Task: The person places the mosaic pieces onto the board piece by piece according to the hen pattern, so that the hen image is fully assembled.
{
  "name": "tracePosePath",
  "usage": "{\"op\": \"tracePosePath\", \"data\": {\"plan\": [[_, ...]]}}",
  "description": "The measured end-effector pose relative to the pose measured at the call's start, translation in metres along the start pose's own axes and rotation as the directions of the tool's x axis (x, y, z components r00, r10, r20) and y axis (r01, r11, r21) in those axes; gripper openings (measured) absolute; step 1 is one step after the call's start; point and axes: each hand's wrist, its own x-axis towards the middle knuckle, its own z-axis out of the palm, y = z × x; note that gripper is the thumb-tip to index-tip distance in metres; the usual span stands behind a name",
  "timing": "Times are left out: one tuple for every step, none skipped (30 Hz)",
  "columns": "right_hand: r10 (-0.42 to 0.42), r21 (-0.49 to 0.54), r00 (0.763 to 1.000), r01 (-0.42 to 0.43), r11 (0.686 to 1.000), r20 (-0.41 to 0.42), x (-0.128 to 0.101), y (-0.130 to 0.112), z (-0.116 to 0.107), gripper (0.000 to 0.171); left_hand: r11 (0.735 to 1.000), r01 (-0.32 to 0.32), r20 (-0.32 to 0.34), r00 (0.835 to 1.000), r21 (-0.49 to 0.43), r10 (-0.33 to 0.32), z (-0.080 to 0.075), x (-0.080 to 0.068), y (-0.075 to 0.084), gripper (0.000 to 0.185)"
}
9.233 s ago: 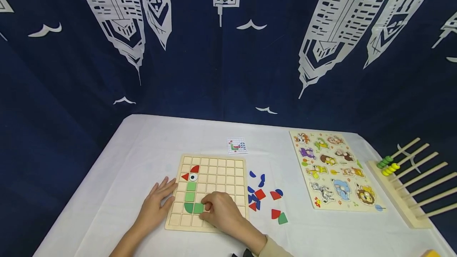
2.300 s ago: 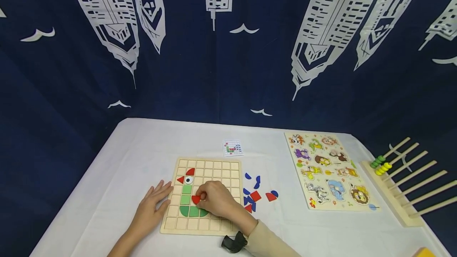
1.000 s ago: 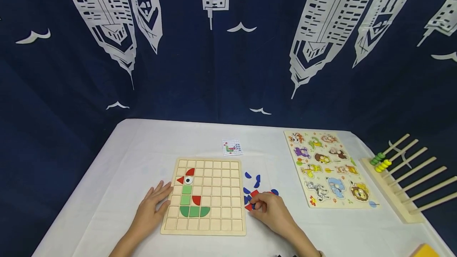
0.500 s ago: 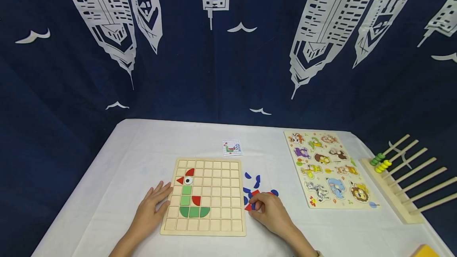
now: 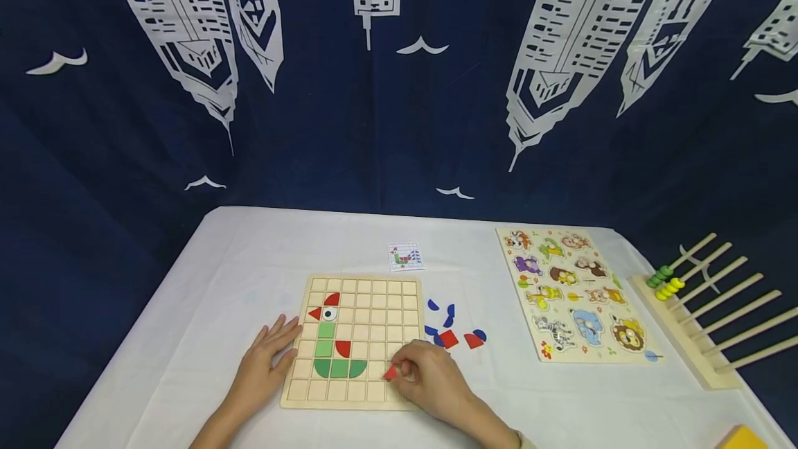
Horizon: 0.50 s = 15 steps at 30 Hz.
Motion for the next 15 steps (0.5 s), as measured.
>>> {"op": "tracePosePath", "data": {"plan": [[-0.024,-0.006,1.000,0.024,1.000,0.016,0.003,-0.006,0.005,0.013,1.000,-0.003,-0.003,1.000,0.000,0.003,0.000,0.000,0.000,0.041],[-0.048,-0.018,0.998,0.048,0.999,0.030,0.007,-0.013,0.011,0.012,1.000,-0.004,-0.006,1.000,0.000,0.004,0.000,0.000,0.000,0.041],[-0.070,-0.034,0.997,0.072,0.997,0.043,0.010,-0.018,0.016,0.012,1.000,-0.006,-0.007,1.000,0.000,0.006,0.000,0.000,0.000,0.041],[-0.091,-0.049,0.994,0.093,0.994,0.055,0.013,-0.024,0.021,0.012,1.000,-0.006,-0.006,1.000,-0.002,0.006,0.000,0.000,0.000,0.040],[-0.110,-0.070,0.992,0.115,0.991,0.064,0.015,-0.029,0.026,0.012,1.000,-0.007,-0.006,1.000,-0.002,0.007,0.000,0.001,0.000,0.040],[-0.128,-0.089,0.989,0.134,0.987,0.072,0.017,-0.033,0.030,0.012,1.000,-0.007,-0.004,1.000,-0.001,0.007,0.000,0.001,0.000,0.040],[-0.143,-0.107,0.986,0.151,0.983,0.081,0.019,-0.036,0.034,0.012,1.000,-0.006,-0.003,1.000,-0.001,0.006,0.000,0.001,0.000,0.040],[-0.155,-0.122,0.984,0.165,0.979,0.089,0.021,-0.039,0.038,0.013,1.000,-0.005,-0.003,1.000,0.000,0.005,0.000,0.001,0.000,0.040],[-0.162,-0.135,0.982,0.174,0.976,0.097,0.022,-0.041,0.041,0.014,1.000,-0.005,-0.002,1.000,0.001,0.005,0.000,0.001,0.000,0.040],[-0.167,-0.147,0.981,0.181,0.972,0.103,0.023,-0.043,0.043,0.014,1.000,-0.003,-0.001,1.000,0.000,0.003,0.000,0.001,0.000,0.040],[-0.167,-0.153,0.980,0.182,0.971,0.110,0.023,-0.044,0.045,0.014,1.000,-0.002,-0.001,1.000,0.001,0.002,0.000,0.001,0.000,0.040],[-0.164,-0.155,0.980,0.181,0.971,0.117,0.024,-0.045,0.047,0.015,1.000,0.000,0.000,1.000,0.002,0.000,0.000,0.000,0.000,0.040],[-0.161,-0.154,0.979,0.179,0.972,0.123,0.024,-0.046,0.048,0.015,1.000,0.002,0.003,1.000,0.001,-0.002,0.000,0.000,-0.001,0.040],[-0.156,-0.153,0.979,0.175,0.973,0.130,0.024,-0.047,0.049,0.015,1.000,0.002,0.002,1.000,0.003,-0.002,-0.001,0.000,-0.001,0.040],[-0.153,-0.153,0.979,0.173,0.973,0.134,0.024,-0.047,0.049,0.015,1.000,0.004,0.003,1.000,0.005,-0.004,-0.001,0.000,-0.001,0.040]]}}
